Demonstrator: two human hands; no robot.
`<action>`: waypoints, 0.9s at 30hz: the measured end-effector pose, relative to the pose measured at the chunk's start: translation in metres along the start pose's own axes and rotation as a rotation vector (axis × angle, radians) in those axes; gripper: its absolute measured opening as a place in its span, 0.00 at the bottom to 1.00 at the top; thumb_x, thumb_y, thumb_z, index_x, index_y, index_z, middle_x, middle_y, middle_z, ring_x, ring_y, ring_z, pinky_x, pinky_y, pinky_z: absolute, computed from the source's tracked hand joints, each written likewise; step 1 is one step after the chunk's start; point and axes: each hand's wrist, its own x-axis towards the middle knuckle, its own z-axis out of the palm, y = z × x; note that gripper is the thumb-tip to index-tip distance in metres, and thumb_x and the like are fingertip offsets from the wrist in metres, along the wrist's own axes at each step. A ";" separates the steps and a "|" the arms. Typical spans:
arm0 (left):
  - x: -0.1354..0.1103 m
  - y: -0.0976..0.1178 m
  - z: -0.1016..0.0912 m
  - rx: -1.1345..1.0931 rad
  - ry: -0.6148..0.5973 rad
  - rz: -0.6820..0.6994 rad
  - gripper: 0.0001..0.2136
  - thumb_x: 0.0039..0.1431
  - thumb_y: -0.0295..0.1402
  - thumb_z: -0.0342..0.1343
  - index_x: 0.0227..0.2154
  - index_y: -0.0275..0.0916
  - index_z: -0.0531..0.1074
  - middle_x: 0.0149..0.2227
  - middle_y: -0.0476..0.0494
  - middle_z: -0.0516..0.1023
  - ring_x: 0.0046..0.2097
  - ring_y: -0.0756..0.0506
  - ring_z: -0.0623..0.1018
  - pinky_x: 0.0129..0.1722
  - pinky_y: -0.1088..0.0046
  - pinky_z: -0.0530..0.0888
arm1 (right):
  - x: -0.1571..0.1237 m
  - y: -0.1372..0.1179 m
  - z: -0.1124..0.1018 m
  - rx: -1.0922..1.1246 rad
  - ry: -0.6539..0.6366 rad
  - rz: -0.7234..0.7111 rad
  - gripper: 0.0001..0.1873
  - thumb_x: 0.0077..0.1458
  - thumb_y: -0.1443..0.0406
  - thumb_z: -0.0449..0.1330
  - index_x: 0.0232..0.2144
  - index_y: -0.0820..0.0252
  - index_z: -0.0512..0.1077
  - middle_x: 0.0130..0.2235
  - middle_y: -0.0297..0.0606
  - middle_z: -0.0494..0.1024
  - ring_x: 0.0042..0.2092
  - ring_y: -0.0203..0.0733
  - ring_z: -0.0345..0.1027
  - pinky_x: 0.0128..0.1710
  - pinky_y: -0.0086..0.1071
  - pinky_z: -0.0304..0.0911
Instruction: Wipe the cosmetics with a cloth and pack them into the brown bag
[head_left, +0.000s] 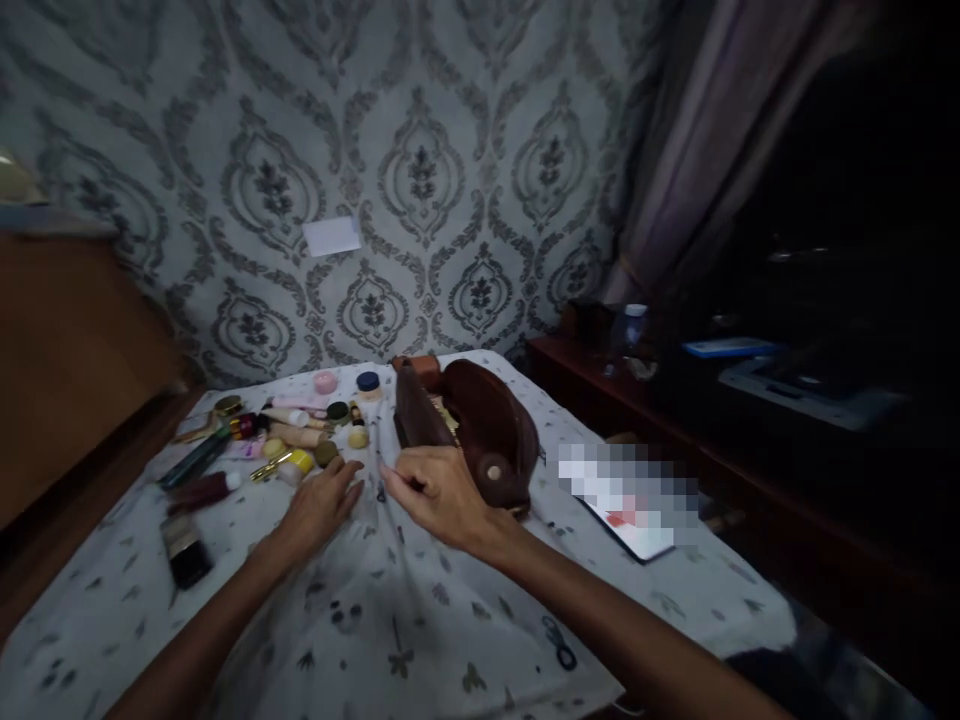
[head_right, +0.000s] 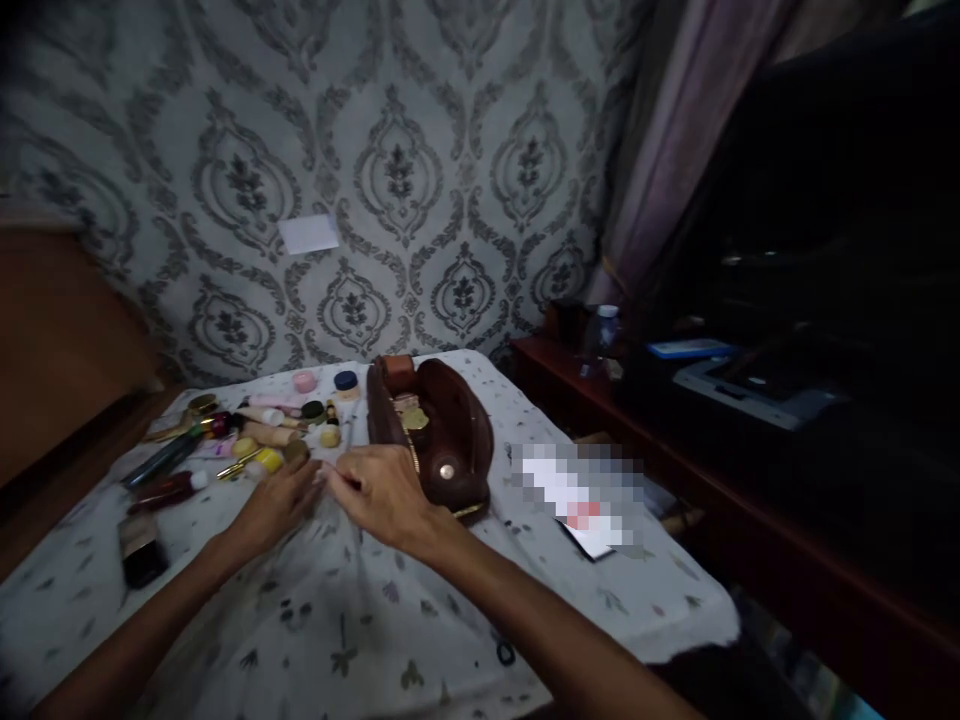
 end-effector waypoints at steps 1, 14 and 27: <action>-0.008 -0.004 0.000 0.005 -0.012 0.000 0.15 0.67 0.36 0.46 0.50 0.38 0.71 0.43 0.38 0.75 0.43 0.42 0.78 0.43 0.63 0.75 | -0.001 -0.001 0.007 0.011 -0.015 0.000 0.23 0.62 0.63 0.49 0.15 0.58 0.55 0.19 0.32 0.64 0.24 0.34 0.58 0.29 0.29 0.50; -0.055 -0.037 0.017 0.068 -0.002 -0.023 0.10 0.67 0.27 0.44 0.45 0.39 0.69 0.42 0.41 0.74 0.45 0.42 0.73 0.46 0.62 0.73 | 0.037 0.021 0.142 0.795 -0.096 0.540 0.24 0.45 0.47 0.57 0.13 0.58 0.63 0.15 0.32 0.63 0.19 0.34 0.56 0.22 0.28 0.50; -0.057 -0.053 0.025 0.093 0.030 -0.291 0.17 0.68 0.30 0.43 0.58 0.44 0.63 0.46 0.41 0.74 0.48 0.41 0.74 0.44 0.66 0.73 | 0.018 0.038 0.194 0.781 -0.129 0.453 0.24 0.55 0.44 0.53 0.22 0.57 0.63 0.21 0.32 0.66 0.23 0.35 0.57 0.20 0.28 0.53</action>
